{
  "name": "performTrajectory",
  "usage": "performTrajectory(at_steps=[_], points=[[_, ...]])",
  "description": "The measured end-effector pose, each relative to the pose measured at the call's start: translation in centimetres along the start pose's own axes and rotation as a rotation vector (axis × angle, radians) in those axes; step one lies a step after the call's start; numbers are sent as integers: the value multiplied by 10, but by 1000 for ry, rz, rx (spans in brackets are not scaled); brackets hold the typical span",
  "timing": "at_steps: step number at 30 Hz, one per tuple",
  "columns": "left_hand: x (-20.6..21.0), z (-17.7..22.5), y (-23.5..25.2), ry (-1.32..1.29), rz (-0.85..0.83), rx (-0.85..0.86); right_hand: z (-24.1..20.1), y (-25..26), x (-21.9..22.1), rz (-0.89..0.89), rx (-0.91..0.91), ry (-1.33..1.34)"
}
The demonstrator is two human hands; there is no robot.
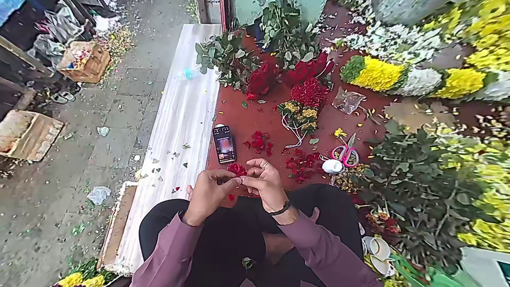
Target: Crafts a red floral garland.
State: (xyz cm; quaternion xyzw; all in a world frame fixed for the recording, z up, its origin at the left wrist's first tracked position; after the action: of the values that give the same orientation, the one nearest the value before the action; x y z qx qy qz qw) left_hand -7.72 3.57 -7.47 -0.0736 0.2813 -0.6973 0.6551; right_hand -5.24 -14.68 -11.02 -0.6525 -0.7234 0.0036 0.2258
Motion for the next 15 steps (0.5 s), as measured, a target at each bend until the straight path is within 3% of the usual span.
performTrajectory(at_steps=[5,11,13,15], points=[[-4,-2,2,13,-18,-30,1,9,-12,-181,81,-136],[-21,11,3,61,-11,-148,-8,24,-27,-433,-276,-658],[-25,17,3,61,-29,-170,5,24,-27,-594,-237,-617],[-30,22,2,54,-25,-191,9,26,-27,-646,-186,-511]])
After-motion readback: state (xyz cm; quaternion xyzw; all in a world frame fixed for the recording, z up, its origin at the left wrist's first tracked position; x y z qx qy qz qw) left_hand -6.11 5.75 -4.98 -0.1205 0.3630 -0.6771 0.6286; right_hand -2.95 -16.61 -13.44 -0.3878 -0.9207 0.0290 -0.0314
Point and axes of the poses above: each hand's wrist, its own y-axis towards the middle knuckle, its own x-axis out of the palm, z = x × y, the point moved 2 cm from there along y, towards the middle knuckle, and after that the axes turned 12 degrees about -x, right-handed, at the moved point
